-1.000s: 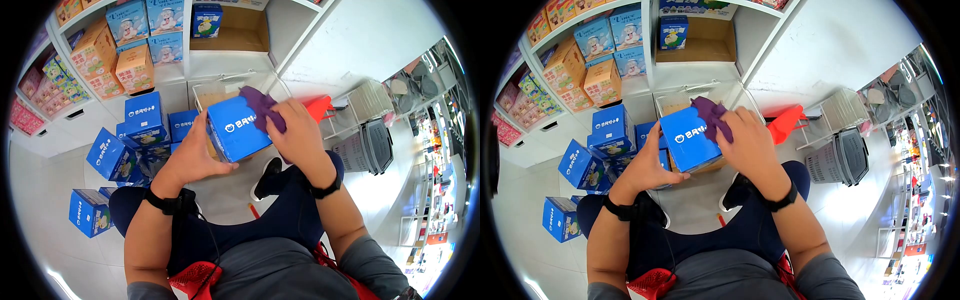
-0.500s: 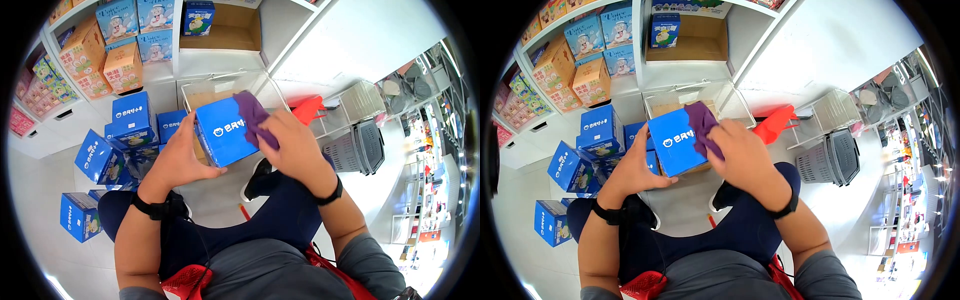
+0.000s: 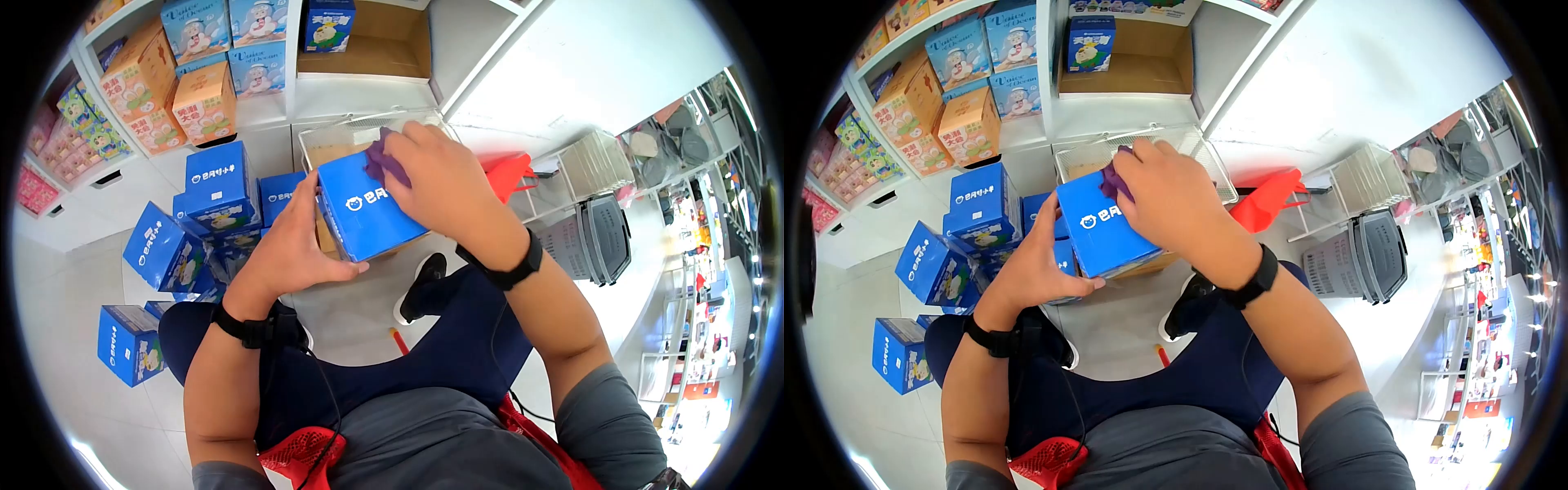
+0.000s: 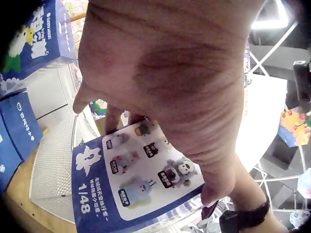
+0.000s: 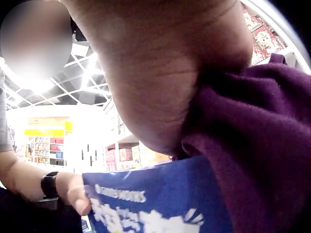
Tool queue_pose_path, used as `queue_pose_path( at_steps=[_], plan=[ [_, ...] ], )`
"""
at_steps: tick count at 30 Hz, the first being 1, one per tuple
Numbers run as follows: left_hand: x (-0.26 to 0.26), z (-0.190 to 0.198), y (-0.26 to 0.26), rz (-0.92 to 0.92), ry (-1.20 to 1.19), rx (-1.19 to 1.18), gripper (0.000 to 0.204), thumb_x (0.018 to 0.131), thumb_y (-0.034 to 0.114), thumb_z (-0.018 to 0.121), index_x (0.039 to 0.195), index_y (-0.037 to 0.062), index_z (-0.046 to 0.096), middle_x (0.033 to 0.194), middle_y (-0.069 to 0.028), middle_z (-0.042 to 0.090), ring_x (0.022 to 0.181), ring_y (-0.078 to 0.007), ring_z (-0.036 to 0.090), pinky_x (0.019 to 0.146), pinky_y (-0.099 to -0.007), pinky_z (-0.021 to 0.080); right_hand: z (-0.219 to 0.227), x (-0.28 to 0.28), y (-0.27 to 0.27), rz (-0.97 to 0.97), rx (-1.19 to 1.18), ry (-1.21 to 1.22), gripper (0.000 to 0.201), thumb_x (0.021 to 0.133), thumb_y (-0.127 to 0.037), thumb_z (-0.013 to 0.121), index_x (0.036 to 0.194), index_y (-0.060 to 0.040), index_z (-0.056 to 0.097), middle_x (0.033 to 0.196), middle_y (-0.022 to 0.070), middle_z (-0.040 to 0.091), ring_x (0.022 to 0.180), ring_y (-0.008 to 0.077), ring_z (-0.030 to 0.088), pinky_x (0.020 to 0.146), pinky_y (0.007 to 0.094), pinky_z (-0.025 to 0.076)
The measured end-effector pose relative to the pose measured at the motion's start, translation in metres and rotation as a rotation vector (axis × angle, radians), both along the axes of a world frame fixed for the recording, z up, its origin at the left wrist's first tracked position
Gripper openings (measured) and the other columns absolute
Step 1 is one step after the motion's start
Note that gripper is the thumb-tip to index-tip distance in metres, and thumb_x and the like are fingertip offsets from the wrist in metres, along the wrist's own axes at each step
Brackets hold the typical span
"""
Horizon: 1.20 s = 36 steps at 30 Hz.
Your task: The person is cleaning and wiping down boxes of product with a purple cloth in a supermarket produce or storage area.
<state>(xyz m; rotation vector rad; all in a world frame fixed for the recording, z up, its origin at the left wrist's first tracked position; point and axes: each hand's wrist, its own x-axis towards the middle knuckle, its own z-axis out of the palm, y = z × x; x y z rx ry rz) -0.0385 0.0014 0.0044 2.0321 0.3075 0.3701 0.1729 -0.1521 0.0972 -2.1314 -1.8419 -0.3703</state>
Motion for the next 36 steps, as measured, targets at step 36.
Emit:
queue_pose_path(
  at_steps=[36],
  plan=[
    [-0.002,-0.002,0.001,-0.001,-0.031,0.02,0.145,0.068,0.041,0.106,0.18,-0.0025,0.025,0.169,-0.0278,0.052,0.159,-0.0449,0.052,0.133,-0.0455,0.042,0.001,-0.03,0.012,0.06,-0.054,0.017,0.029,0.096,-0.018,0.082,0.121,-0.0097,0.07,0.11,0.0136,0.067,0.104,0.0377,0.072,0.085,0.0506,0.061]
  ],
)
